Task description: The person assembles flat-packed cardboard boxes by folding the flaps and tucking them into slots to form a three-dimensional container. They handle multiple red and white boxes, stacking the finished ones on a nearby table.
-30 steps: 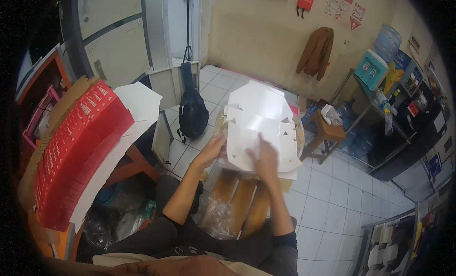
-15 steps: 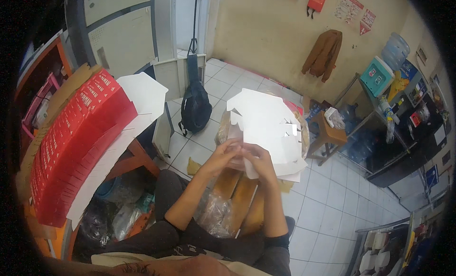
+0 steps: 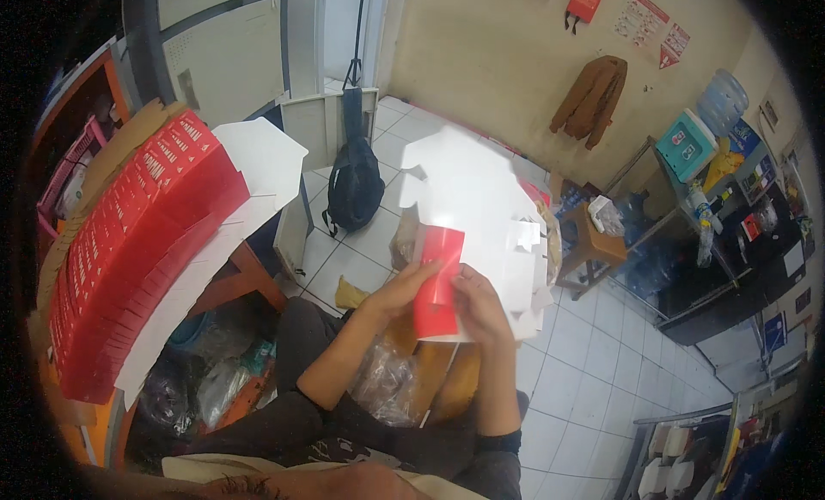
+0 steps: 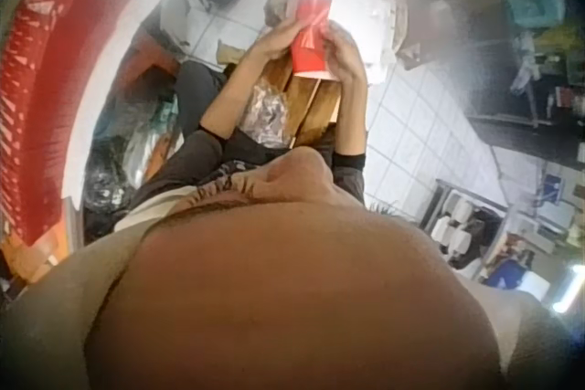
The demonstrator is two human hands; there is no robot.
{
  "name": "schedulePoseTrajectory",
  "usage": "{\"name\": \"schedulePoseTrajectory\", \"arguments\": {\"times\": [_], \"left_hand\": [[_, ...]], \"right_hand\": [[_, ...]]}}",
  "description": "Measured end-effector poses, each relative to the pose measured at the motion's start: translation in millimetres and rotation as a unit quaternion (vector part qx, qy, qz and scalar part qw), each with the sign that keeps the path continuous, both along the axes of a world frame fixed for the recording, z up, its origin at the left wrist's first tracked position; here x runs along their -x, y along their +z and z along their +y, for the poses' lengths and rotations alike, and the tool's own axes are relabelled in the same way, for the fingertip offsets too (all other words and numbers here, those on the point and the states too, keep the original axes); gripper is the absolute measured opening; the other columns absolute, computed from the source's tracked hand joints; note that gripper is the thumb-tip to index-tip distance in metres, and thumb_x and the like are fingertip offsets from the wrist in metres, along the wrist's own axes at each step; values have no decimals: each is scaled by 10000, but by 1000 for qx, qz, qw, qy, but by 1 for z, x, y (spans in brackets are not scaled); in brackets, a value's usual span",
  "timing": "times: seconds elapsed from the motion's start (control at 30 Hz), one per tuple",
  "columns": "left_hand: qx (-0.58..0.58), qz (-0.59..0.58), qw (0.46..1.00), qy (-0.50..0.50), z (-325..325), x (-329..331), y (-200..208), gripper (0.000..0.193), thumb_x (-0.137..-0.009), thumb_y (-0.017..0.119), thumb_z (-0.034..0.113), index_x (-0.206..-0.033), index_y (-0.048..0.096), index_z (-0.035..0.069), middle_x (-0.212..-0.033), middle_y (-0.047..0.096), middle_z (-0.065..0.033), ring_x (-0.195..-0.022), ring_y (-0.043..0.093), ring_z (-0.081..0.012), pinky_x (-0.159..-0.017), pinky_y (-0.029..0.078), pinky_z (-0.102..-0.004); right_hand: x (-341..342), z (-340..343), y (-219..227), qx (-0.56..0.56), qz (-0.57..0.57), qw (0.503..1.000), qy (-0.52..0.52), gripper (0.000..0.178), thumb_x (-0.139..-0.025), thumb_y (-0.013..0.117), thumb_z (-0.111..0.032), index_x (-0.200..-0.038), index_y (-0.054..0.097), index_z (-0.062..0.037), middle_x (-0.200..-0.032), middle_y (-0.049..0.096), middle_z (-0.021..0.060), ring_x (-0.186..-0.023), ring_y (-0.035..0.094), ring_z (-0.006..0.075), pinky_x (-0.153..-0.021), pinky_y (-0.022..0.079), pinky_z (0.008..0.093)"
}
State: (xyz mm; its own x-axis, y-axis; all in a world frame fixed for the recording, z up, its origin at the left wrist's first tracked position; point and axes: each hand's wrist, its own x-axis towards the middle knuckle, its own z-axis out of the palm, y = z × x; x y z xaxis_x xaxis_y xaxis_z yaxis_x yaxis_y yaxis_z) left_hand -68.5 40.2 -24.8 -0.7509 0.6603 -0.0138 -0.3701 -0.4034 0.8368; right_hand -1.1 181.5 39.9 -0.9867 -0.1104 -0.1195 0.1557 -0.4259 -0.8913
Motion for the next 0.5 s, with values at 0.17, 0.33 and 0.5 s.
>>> {"name": "schedulePoseTrajectory", "arguments": {"times": [0.17, 0.33, 0.5], "left_hand": [[20, 71, 995, 62, -14, -19, -4, 361, -1002, 486, 356, -1070, 607, 23, -925, 640, -12, -809, 591, -50, -714, 490, -227], [18, 66, 995, 74, -52, -37, -6, 340, -1017, 464, 318, -1030, 621, 16, -909, 631, 21, -813, 568, -30, -750, 465, -216], [107, 140, 980, 89, -75, -78, -35, 287, -1012, 478, 288, -1025, 613, 35, -897, 611, 28, -821, 537, -59, -739, 454, -258]], "right_hand": [[-27, -16, -25, -194, 62, 978, -42, 498, -864, 676, -98, -1292, 438, -6, -1116, 620, 130, -881, 645, 188, -762, 513, 301], [-52, 31, -27, -656, 228, 584, -421, 563, -815, 741, -162, -1280, 483, 22, -1123, 618, 144, -847, 638, 200, -742, 493, 306], [-74, 62, -51, -548, 95, 807, -197, 317, -918, 626, -224, -1107, 617, 30, -839, 677, 88, -785, 615, 163, -698, 499, 332]]}}
